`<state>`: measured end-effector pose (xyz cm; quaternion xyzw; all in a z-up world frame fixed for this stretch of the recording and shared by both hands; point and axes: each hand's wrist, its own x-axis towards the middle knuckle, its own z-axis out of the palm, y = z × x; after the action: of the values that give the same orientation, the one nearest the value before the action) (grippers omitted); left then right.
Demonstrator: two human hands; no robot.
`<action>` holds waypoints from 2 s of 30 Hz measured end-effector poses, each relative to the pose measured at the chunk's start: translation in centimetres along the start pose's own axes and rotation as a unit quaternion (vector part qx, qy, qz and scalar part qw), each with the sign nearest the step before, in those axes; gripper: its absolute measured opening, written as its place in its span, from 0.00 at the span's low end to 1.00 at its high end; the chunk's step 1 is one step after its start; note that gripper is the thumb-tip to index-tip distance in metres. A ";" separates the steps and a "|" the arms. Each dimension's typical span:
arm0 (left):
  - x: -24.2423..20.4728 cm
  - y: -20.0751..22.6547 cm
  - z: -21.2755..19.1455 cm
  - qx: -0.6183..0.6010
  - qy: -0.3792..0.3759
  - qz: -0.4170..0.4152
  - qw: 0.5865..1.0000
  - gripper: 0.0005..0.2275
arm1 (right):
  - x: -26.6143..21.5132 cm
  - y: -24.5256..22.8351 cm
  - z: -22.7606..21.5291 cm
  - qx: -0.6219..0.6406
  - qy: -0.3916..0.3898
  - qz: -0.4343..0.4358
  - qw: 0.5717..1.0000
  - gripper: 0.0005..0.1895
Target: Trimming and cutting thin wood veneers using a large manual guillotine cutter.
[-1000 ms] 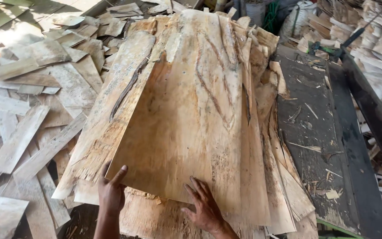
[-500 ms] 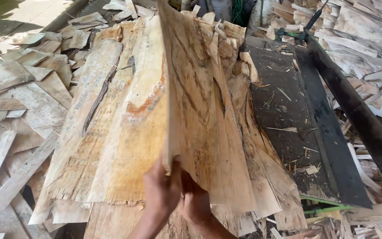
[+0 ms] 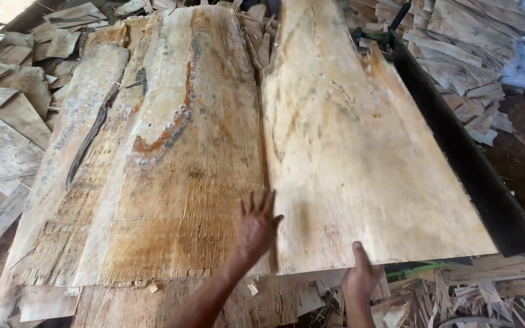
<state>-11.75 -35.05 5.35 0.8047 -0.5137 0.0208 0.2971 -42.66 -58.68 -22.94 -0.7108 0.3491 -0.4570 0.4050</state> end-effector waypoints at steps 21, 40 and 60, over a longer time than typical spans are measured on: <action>-0.1 -7.2 5.1 0.161 -0.079 -0.132 0.975 0.30 | -4.4 -5.8 5.8 0.468 0.111 0.530 0.698 0.13; 0.1 -8.0 6.0 0.205 -0.073 -0.129 0.968 0.30 | -3.8 -4.8 3.3 0.492 0.081 0.502 0.707 0.14; 0.0 -7.1 9.2 0.250 0.009 -0.183 0.951 0.32 | -0.9 -7.4 1.7 0.390 0.025 0.449 0.804 0.18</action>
<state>-8.27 -37.58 -5.46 0.9331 -0.3333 0.1008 0.0899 -40.49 -54.25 -17.04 -0.2450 0.4317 -0.3393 0.7991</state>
